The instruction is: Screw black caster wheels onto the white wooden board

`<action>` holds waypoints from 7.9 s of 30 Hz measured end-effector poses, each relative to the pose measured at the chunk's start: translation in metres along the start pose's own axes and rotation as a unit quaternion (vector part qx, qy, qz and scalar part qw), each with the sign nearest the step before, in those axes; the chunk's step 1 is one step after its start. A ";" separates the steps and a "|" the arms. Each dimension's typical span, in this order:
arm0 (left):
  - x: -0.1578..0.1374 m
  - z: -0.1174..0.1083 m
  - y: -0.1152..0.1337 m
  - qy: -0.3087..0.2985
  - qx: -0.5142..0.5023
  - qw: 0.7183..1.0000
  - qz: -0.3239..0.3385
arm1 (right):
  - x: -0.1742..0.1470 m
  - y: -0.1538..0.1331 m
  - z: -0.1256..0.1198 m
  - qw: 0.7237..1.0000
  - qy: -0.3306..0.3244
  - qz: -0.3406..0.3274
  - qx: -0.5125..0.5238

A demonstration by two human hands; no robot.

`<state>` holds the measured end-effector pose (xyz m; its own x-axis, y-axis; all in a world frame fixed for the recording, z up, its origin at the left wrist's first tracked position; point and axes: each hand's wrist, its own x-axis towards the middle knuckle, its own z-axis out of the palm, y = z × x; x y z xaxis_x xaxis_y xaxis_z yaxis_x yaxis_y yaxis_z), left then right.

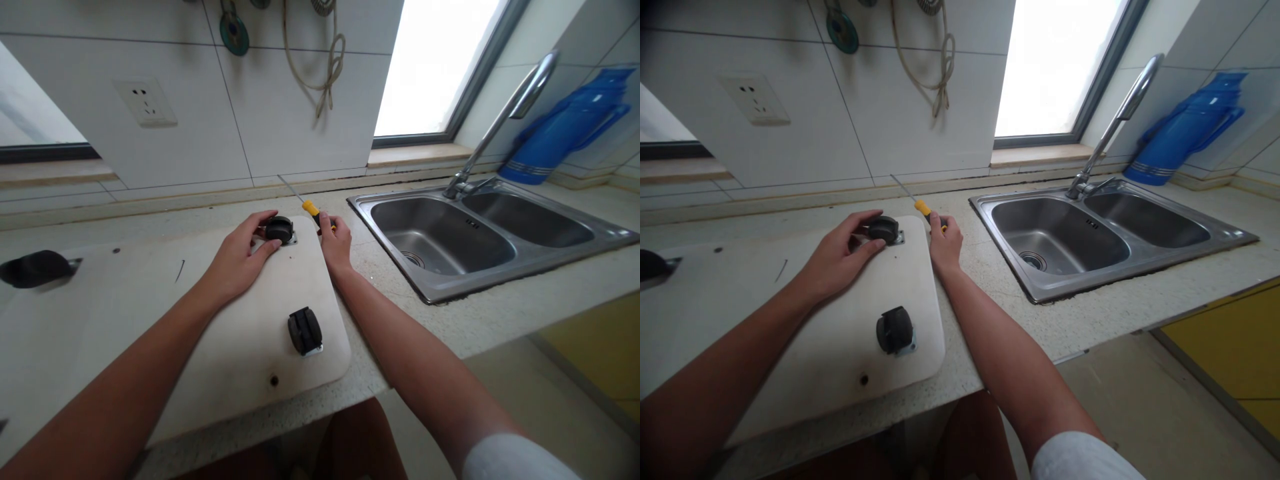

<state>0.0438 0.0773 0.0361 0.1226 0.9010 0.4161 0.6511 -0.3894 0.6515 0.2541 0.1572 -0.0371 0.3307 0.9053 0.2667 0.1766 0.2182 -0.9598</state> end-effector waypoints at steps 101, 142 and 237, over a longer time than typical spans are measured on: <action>-0.008 -0.001 -0.001 -0.035 -0.005 0.998 0.052 | 0.003 0.001 -0.002 1.000 0.002 0.000 -0.020; -0.251 -0.275 -0.182 0.254 0.279 0.854 -0.359 | 0.013 -0.005 -0.008 0.997 0.033 0.054 -0.036; -0.006 0.019 0.004 0.075 -0.062 0.992 0.078 | 0.039 -0.073 -0.030 0.937 0.122 0.001 0.327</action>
<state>0.0603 0.0735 0.0243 0.0955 0.7929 0.6018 0.5348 -0.5508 0.6408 0.2821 0.1652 0.0463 0.5471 0.8128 0.1998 -0.4041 0.4656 -0.7874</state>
